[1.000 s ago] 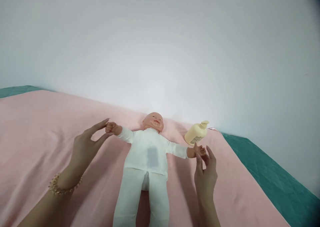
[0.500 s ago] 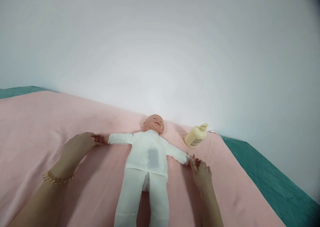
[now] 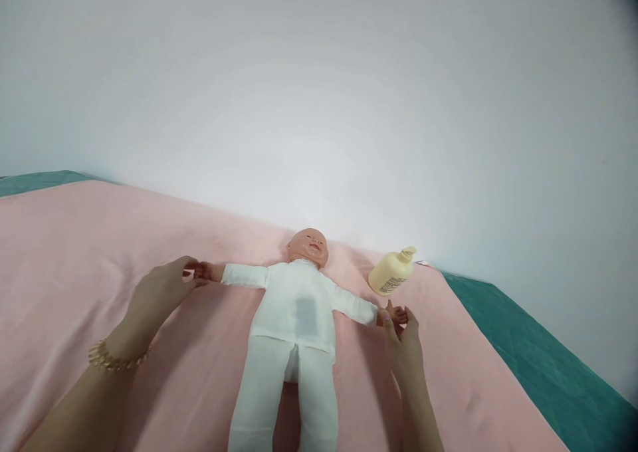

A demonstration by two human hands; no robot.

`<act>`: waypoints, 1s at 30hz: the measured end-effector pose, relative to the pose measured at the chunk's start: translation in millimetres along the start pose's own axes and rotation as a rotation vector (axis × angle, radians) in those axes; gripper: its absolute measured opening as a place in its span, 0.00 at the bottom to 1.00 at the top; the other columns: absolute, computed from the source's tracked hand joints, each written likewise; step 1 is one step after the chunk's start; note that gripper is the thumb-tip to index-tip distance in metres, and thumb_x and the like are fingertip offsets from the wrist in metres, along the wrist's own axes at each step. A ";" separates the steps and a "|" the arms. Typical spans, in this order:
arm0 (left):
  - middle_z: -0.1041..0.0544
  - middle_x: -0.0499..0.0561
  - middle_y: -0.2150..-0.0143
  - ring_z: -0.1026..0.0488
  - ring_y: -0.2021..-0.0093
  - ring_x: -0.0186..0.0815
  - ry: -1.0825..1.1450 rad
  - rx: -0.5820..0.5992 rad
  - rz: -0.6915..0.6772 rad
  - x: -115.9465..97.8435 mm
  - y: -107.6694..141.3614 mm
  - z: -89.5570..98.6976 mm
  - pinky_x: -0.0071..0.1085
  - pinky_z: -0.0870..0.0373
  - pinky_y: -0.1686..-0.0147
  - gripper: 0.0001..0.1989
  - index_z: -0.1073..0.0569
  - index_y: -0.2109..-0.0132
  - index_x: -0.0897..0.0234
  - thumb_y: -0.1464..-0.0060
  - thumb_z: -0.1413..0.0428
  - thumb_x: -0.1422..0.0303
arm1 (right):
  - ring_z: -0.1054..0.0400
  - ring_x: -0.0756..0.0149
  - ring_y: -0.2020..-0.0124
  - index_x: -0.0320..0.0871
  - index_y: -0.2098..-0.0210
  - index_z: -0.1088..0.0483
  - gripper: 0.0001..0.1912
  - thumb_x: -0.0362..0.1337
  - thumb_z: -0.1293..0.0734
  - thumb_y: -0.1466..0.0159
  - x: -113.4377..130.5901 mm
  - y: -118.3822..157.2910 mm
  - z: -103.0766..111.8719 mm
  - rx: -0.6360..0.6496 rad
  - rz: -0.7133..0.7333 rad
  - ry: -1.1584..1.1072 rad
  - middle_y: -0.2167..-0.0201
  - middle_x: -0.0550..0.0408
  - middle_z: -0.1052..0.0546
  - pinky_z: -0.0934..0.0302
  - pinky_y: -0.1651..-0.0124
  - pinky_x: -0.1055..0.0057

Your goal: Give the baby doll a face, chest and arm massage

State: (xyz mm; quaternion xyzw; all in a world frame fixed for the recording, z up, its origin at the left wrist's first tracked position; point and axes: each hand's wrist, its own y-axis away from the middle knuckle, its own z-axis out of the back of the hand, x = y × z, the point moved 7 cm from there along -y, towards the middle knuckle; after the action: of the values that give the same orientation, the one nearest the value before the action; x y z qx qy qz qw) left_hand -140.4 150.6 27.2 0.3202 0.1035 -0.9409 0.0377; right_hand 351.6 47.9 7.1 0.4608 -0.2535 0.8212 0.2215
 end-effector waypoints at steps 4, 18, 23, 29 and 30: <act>0.20 0.52 0.55 0.24 0.53 0.47 0.158 -0.154 -0.001 -21.5 7.9 13.4 0.39 0.29 0.58 0.17 0.26 0.52 0.57 0.47 0.43 0.56 | 0.29 0.51 0.55 0.39 0.39 0.45 0.41 0.57 0.36 0.43 11.8 8.1 6.9 -0.099 -0.015 0.008 0.46 0.42 0.31 0.35 0.58 0.63; 0.19 0.46 0.59 0.22 0.61 0.35 0.252 -0.499 -0.928 -134.8 87.3 -9.0 0.34 0.26 0.58 0.14 0.30 0.48 0.56 0.41 0.44 0.72 | 0.30 0.58 0.51 0.45 0.46 0.34 0.18 0.38 0.34 0.36 76.0 72.0 -22.2 -0.138 0.585 -0.054 0.51 0.48 0.26 0.32 0.52 0.61; 0.20 0.51 0.53 0.23 0.52 0.33 0.206 -0.390 -1.148 -150.8 105.0 -32.5 0.33 0.30 0.51 0.18 0.33 0.44 0.63 0.40 0.46 0.77 | 0.30 0.62 0.50 0.47 0.45 0.35 0.20 0.25 0.38 0.34 109.7 107.3 -46.8 0.041 1.041 0.012 0.53 0.49 0.25 0.31 0.51 0.63; 0.20 0.50 0.53 0.24 0.51 0.31 0.129 -0.284 -1.238 -157.2 110.4 -45.3 0.32 0.33 0.48 0.14 0.31 0.46 0.64 0.38 0.49 0.77 | 0.34 0.62 0.46 0.45 0.41 0.37 0.24 0.22 0.40 0.34 118.0 119.0 -60.7 0.161 1.164 0.124 0.48 0.50 0.26 0.35 0.44 0.59; 0.20 0.50 0.53 0.25 0.50 0.31 0.112 -0.266 -1.253 -158.3 111.1 -46.4 0.32 0.33 0.47 0.14 0.31 0.46 0.65 0.38 0.49 0.77 | 0.34 0.63 0.45 0.45 0.41 0.37 0.24 0.22 0.41 0.33 118.9 120.1 -61.6 0.174 1.183 0.145 0.48 0.50 0.26 0.35 0.43 0.59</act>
State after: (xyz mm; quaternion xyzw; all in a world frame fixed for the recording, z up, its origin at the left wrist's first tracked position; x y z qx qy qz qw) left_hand 27.8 53.1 69.0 0.2403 0.3887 -0.7454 -0.4853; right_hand 183.4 8.7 57.5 0.2006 -0.3832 0.8521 -0.2948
